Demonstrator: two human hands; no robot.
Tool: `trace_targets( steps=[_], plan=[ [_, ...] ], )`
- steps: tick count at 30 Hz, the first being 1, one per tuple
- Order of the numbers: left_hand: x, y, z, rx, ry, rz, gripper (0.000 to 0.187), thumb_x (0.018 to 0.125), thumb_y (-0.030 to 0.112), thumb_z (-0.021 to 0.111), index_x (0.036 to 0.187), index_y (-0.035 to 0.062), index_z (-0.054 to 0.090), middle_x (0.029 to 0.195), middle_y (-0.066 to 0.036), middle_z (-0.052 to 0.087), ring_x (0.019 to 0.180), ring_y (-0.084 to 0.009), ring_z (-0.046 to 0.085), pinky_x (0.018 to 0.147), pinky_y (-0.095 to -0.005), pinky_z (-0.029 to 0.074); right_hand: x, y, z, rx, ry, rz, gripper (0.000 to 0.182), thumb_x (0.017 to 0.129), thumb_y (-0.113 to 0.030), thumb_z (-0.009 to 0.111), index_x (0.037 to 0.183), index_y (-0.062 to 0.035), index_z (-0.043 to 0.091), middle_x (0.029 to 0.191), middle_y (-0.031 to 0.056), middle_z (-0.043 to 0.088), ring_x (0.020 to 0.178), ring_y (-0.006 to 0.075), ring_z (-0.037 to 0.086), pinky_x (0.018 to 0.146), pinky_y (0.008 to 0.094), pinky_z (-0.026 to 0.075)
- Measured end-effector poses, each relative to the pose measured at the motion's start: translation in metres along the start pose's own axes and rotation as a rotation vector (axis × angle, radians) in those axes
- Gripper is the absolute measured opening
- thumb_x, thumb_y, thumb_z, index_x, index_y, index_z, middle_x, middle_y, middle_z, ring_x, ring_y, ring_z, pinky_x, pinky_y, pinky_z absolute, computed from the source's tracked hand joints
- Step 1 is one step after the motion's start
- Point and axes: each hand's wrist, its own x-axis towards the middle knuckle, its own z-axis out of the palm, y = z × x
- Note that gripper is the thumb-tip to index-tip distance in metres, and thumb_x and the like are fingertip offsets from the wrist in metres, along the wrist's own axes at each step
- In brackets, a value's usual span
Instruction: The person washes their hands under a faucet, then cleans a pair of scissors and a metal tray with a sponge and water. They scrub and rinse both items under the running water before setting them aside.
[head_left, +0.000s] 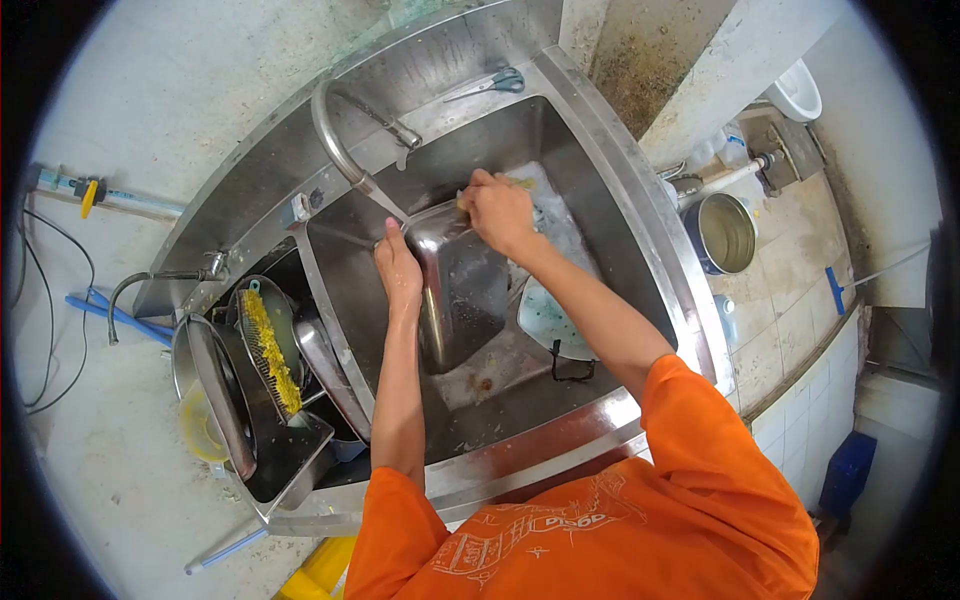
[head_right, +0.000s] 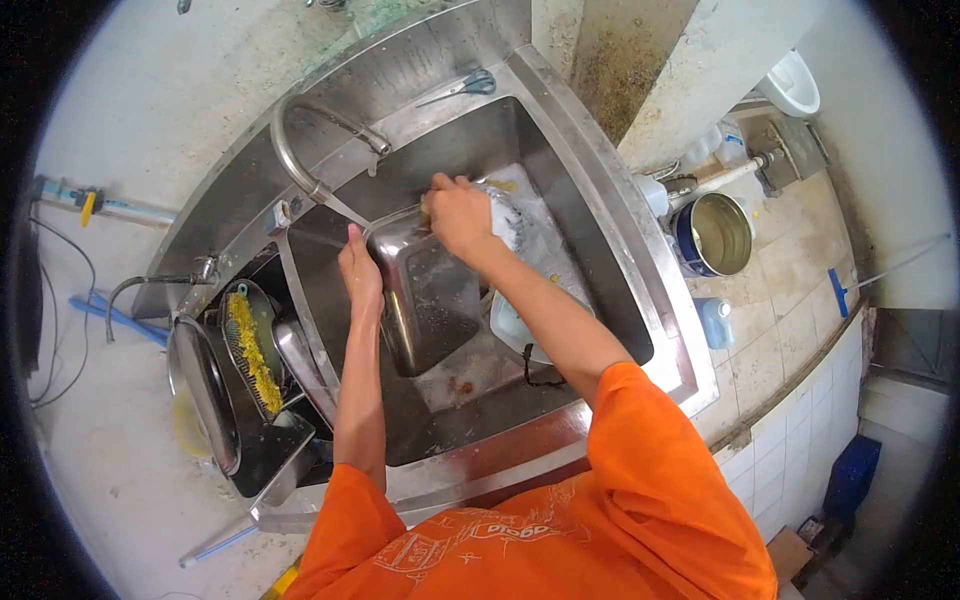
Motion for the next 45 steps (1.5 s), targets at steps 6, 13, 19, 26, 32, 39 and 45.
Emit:
trace_targets(
  steps=[6, 13, 19, 26, 32, 39, 45],
  plan=[
    [-0.002, 0.017, 0.015, -0.168, 0.039, 0.161, 0.053, 0.099, 0.038, 0.036, 0.072, -0.0032, 0.057, 0.064, -0.002, 0.052, 0.059, -0.0123, 0.043, 0.057, -0.0342, 0.038, 0.005, -0.058, -0.006, 0.171, 0.217, -0.194, 0.005, 0.066, -0.011, 0.061, 0.07, -0.0123, 0.065, 0.083, 0.0003, 0.057, 0.076, 0.0211, 0.055, 0.06, 0.0336, 0.048],
    [-0.026, 0.008, -0.023, -0.34, 0.23, 0.002, 0.051, 0.098, 0.036, 0.04, 0.064, 0.0009, 0.051, 0.061, 0.003, 0.045, 0.058, -0.0075, 0.036, 0.053, -0.0271, 0.033, -0.001, 0.007, 0.003, 0.047, 0.169, -0.036, 0.007, 0.067, -0.011, 0.059, 0.07, -0.0097, 0.065, 0.085, 0.0031, 0.056, 0.08, 0.0225, 0.055, 0.061, 0.0342, 0.05],
    [-0.03, 0.005, -0.024, -0.138, 0.216, 0.116, 0.051, 0.099, 0.036, 0.038, 0.062, 0.002, 0.049, 0.06, 0.003, 0.043, 0.058, -0.008, 0.036, 0.051, -0.0282, 0.031, -0.012, -0.06, -0.004, 0.117, 0.158, -0.105, 0.005, 0.066, -0.01, 0.059, 0.068, -0.009, 0.064, 0.086, 0.0033, 0.056, 0.081, 0.0219, 0.056, 0.062, 0.0332, 0.05],
    [-0.05, 0.01, -0.048, -0.393, 0.318, 0.032, 0.049, 0.098, 0.038, 0.039, 0.077, -0.0026, 0.057, 0.073, -0.002, 0.055, 0.066, -0.0098, 0.047, 0.062, -0.0259, 0.04, 0.004, -0.032, 0.003, 0.127, 0.182, -0.109, 0.01, 0.064, -0.011, 0.061, 0.072, -0.0122, 0.066, 0.082, 0.0042, 0.056, 0.076, 0.0225, 0.057, 0.065, 0.0353, 0.05],
    [-0.056, -0.006, -0.069, -0.465, 0.328, -0.007, 0.045, 0.097, 0.039, 0.042, 0.088, -0.0014, 0.06, 0.084, -0.005, 0.058, 0.076, -0.0128, 0.051, 0.072, -0.0274, 0.042, -0.008, 0.026, 0.042, 0.892, -0.109, 0.34, 0.016, 0.087, -0.021, 0.056, 0.087, -0.0087, 0.066, 0.092, 0.0085, 0.06, 0.083, 0.0218, 0.059, 0.074, 0.0312, 0.046],
    [-0.057, -0.031, -0.089, -0.737, 0.375, -0.149, 0.048, 0.096, 0.04, 0.044, 0.117, -0.0025, 0.05, 0.112, -0.011, 0.057, 0.098, -0.0203, 0.057, 0.087, -0.0323, 0.045, -0.008, 0.001, 0.024, 1.048, -0.309, 0.443, 0.035, 0.09, -0.032, 0.054, 0.099, 0.0012, 0.063, 0.088, 0.0096, 0.065, 0.085, 0.0163, 0.059, 0.076, 0.0294, 0.045],
    [-0.051, 0.011, -0.116, 0.404, -0.264, 0.042, 0.031, 0.094, 0.024, 0.049, 0.08, -0.0018, 0.056, 0.07, -0.004, 0.056, 0.066, -0.011, 0.045, 0.061, -0.028, 0.039, 0.005, -0.026, 0.004, 0.857, -0.272, 0.23, 0.027, 0.087, -0.032, 0.057, 0.1, -0.0087, 0.065, 0.084, 0.0117, 0.067, 0.079, 0.0244, 0.063, 0.072, 0.0331, 0.047]
  ],
)
